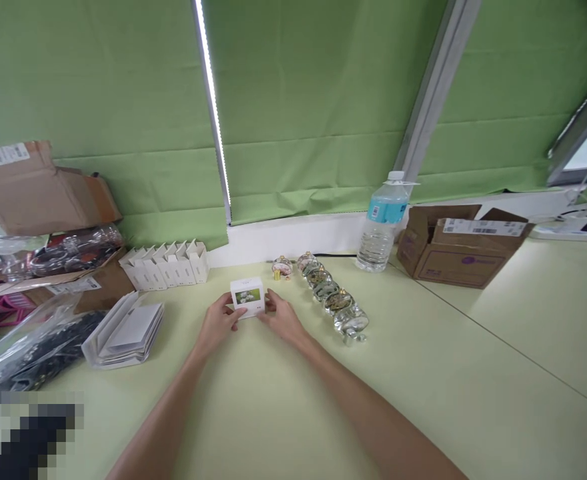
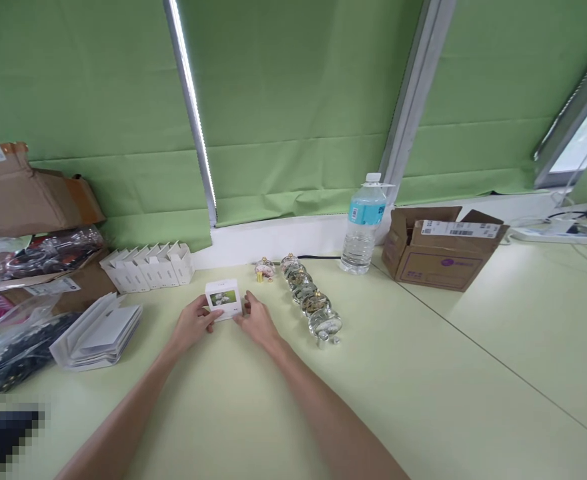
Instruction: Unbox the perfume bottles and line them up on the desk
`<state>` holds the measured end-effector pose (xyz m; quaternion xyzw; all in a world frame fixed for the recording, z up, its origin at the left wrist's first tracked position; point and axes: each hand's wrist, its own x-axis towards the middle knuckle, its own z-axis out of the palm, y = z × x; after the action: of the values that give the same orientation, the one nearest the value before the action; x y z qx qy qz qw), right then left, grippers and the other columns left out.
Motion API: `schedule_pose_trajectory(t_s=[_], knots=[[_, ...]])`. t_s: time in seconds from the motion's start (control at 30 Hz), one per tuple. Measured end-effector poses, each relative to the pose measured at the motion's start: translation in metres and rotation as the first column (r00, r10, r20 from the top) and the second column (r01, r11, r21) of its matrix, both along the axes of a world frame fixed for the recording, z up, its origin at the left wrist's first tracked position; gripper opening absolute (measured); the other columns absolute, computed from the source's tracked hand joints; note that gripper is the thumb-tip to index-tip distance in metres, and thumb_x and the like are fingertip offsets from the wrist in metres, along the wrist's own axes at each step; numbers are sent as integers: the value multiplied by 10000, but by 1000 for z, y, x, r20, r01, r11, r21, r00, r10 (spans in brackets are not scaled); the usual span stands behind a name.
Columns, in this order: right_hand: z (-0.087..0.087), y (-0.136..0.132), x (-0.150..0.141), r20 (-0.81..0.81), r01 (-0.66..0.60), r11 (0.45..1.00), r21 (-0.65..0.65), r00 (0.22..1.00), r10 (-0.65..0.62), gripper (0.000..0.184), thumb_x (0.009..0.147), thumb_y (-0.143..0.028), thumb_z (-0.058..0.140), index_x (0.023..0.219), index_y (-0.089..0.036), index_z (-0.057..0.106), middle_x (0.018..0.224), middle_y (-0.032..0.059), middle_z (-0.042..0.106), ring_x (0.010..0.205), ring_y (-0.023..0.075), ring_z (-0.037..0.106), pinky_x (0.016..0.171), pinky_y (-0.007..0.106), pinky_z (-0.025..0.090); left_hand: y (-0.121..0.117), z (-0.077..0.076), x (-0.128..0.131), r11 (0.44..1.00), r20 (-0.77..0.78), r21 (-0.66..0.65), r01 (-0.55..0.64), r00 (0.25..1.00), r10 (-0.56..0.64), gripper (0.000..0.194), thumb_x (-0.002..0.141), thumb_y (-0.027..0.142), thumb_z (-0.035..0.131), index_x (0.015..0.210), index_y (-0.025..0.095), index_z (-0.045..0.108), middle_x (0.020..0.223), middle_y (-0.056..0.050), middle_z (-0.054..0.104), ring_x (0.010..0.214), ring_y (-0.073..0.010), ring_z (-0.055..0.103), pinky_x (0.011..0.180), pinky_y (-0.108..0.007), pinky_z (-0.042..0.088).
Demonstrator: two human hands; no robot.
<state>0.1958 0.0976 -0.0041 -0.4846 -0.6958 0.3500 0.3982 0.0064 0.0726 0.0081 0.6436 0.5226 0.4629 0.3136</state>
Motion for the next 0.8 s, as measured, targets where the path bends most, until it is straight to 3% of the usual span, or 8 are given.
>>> schedule_pose_trajectory(t_s=[0.07, 0.23, 0.53, 0.8], knots=[[-4, 1, -2, 42, 75, 997, 10, 996, -75, 586, 740, -192, 606, 1314, -149, 497, 1211, 130, 627, 976, 204, 638, 829, 301, 504, 11, 0, -2, 999, -25, 32, -44, 999, 45, 418, 754, 439, 626, 1085, 185, 593, 1086, -92, 658, 484, -80, 557, 416, -223, 463], [-6, 1, -4, 97, 125, 991, 43, 987, -128, 462, 793, -169, 520, 1254, -150, 554, 1088, 115, 671, 941, 200, 645, 841, 299, 495, 52, 1, -8, 993, -88, 63, -102, 990, 107, 419, 721, 434, 651, 1043, 169, 609, 1024, -78, 677, 527, -97, 577, 474, -228, 480], [-10, 8, -5, 87, 102, 990, 93, 990, -110, 288, 780, -152, 492, 1005, -168, 670, 1024, 85, 681, 910, 203, 632, 844, 314, 499, 138, 13, -19, 974, -167, 44, -222, 960, 226, 342, 695, 345, 694, 971, 155, 627, 882, -65, 698, 487, -96, 573, 515, -230, 466], [-12, 14, -8, 168, 65, 994, 93, 983, -80, 247, 812, -178, 482, 963, -200, 676, 1088, 66, 658, 1030, 205, 584, 916, 324, 466, 181, 4, -30, 944, -210, 39, -327, 921, 328, 301, 710, 318, 704, 966, 175, 635, 842, -42, 686, 604, -137, 608, 636, -268, 467]])
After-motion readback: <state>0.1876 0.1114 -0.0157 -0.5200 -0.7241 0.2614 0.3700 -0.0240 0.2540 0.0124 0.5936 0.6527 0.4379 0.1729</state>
